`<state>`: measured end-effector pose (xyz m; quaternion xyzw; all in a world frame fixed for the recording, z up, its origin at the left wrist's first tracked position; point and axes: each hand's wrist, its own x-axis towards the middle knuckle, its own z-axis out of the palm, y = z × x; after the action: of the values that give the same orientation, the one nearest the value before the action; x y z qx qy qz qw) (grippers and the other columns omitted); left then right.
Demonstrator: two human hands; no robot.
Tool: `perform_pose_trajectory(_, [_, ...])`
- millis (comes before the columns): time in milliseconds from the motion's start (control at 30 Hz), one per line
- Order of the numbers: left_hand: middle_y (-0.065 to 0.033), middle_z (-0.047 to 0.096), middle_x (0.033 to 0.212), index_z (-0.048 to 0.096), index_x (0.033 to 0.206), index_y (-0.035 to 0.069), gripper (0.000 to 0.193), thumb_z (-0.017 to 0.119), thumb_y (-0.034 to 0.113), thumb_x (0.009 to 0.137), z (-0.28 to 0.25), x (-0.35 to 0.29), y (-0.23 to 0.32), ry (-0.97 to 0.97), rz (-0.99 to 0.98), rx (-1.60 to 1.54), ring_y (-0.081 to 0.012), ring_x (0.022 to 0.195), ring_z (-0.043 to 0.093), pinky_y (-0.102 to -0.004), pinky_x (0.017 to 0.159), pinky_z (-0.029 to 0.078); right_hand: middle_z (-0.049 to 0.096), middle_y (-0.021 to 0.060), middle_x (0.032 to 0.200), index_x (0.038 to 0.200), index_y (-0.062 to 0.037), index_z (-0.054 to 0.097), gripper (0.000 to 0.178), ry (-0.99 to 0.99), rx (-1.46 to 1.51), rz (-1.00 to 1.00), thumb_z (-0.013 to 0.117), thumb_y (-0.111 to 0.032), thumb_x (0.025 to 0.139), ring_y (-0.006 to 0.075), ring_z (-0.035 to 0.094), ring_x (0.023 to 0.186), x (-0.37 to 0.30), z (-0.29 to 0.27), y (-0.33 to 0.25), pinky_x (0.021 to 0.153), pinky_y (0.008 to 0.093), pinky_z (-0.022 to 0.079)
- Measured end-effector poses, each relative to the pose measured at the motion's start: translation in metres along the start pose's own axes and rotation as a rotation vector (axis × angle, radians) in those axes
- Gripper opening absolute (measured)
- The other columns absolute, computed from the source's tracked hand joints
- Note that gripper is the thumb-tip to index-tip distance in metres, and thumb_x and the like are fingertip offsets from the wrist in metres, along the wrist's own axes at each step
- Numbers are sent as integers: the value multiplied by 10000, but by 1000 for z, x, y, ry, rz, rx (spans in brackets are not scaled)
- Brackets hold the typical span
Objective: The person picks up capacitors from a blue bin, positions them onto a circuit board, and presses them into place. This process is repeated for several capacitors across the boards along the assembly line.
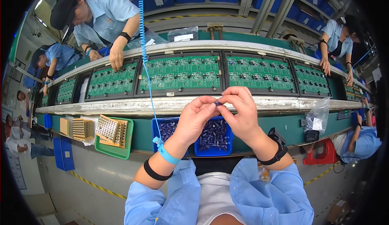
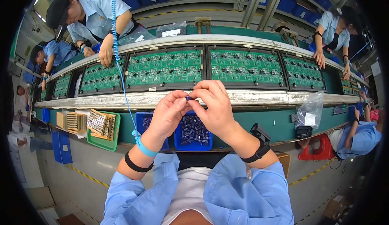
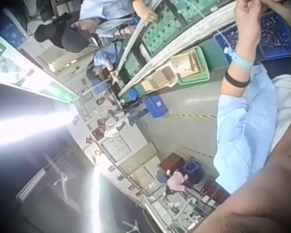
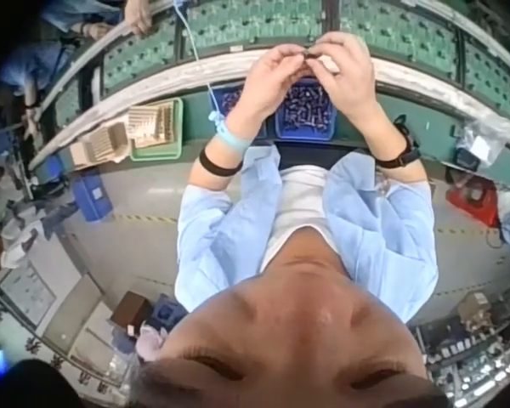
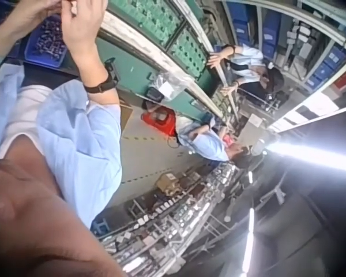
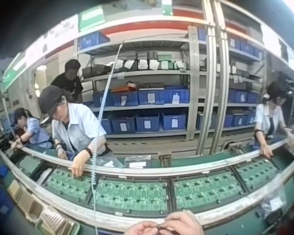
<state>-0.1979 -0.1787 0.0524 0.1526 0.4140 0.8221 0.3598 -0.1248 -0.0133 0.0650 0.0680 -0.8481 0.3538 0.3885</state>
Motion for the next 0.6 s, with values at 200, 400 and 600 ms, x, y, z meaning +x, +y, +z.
perform_pose_trajectory(200, [-88,734,1115,634,1233,5,250,692,55,996,3,0,-15,84,18,141,-129,1014,699,-270,901,567,686,112,1039,964,-38,717,222,-83,-48,-24,791,-3,757,299,655,982,-10,-8,3,871,402,529])
perform_pose_trajectory(400, [-91,736,1108,640,1201,3,231,708,41,983,13,1,-28,100,-10,70,-116,1009,691,-253,885,555,718,100,1050,998,-30,745,211,-187,250,290,778,-6,791,269,678,999,-17,-30,5,875,373,541])
perform_pose_trajectory(600, [-89,737,1103,633,1206,3,235,705,55,988,16,6,-30,43,-45,-15,-133,1018,694,-267,892,559,724,104,1038,1007,-20,752,190,-179,69,193,768,-12,817,241,696,986,-6,-42,22,860,346,550])
